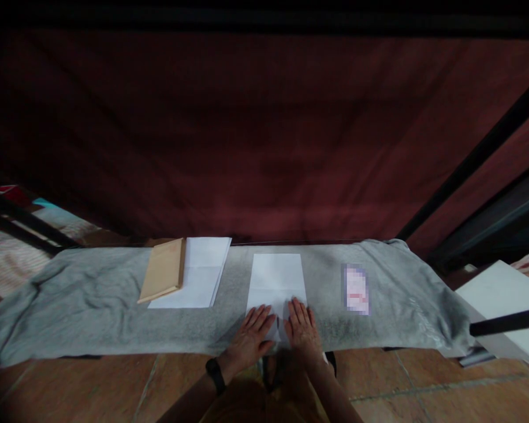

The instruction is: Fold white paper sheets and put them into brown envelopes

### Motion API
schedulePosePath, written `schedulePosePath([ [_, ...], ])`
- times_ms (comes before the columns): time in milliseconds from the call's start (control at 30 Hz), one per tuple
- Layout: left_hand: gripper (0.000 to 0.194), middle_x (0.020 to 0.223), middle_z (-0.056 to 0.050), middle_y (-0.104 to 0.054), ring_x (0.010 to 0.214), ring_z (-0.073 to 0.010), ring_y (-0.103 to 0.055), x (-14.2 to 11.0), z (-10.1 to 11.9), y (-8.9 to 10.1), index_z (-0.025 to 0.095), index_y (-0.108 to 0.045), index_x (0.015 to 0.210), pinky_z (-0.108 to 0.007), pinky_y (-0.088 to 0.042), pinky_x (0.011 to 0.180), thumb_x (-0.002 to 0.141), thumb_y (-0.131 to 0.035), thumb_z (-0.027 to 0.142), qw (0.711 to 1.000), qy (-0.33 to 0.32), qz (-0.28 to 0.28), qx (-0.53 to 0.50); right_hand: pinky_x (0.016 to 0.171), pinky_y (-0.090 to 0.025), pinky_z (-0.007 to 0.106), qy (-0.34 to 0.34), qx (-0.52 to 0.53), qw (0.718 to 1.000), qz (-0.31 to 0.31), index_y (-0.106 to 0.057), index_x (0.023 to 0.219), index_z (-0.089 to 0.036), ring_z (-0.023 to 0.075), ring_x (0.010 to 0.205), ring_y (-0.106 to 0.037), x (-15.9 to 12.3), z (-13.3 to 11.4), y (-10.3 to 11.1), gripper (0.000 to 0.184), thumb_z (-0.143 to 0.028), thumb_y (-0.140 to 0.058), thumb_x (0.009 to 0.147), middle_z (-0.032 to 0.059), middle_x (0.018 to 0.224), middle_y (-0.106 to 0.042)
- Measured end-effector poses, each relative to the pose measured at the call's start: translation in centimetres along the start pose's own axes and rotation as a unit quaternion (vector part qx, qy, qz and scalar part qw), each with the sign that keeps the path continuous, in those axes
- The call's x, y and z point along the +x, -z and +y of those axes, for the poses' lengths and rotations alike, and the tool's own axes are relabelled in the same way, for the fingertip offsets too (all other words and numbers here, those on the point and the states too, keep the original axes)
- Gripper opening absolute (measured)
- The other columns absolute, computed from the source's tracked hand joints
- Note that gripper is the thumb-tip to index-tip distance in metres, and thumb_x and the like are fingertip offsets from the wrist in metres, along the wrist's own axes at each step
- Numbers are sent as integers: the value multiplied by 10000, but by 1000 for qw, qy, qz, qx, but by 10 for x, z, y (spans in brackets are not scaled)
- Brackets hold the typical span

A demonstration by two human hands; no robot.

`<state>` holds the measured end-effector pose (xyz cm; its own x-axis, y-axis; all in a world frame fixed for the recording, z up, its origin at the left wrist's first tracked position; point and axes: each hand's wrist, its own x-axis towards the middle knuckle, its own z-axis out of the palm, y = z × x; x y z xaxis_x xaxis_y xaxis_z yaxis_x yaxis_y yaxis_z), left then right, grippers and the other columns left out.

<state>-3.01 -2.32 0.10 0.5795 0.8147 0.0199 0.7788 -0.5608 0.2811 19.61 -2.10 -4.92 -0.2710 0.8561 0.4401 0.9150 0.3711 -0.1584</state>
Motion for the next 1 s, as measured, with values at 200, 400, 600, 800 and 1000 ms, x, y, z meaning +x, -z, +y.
schedulePosePath([
  [200,510,1575,-69,-444,1457,-231,-394,-10,-9,0,249,-499,1439,-479,-293,1231,934,-576,246,1000,17,-1,-23,1166,-370,478,20,20,999,-41,-259,1594,-224,260,1432,-428,-15,11,12,585,-337,-411,1040,113,1597,-383],
  [400,426,1386,-44,-640,1294,-213,-575,-25,-18,11,245,-651,1260,-426,-467,1115,900,-523,56,996,48,53,-45,1163,-403,484,62,93,990,-90,-224,1599,-263,246,1468,-369,-28,37,39,625,-345,-457,1025,90,1619,-347],
  [600,317,1187,-34,-732,1115,-193,-671,-32,-16,29,251,-688,1146,-390,-546,993,946,-503,89,991,12,101,-88,1176,-383,499,61,166,975,-137,-224,1599,-291,260,1442,-414,-37,55,46,717,-241,-523,949,80,1575,-429],
  [800,282,1184,-26,-734,1096,-193,-682,-44,-20,27,283,-677,1198,-385,-555,989,985,-508,208,987,-6,93,-133,1150,-411,528,1,246,961,-127,-449,1509,-292,275,1421,-445,-28,61,44,654,-192,-570,875,82,1517,-510],
  [1000,747,1479,-43,-558,1370,-229,-506,-43,-41,9,291,-412,1511,-469,-457,1141,816,-604,97,974,100,121,-164,1128,-433,550,-38,335,932,-135,-604,1390,-289,303,1355,-521,-14,54,51,491,-314,-626,901,102,1418,-606],
])
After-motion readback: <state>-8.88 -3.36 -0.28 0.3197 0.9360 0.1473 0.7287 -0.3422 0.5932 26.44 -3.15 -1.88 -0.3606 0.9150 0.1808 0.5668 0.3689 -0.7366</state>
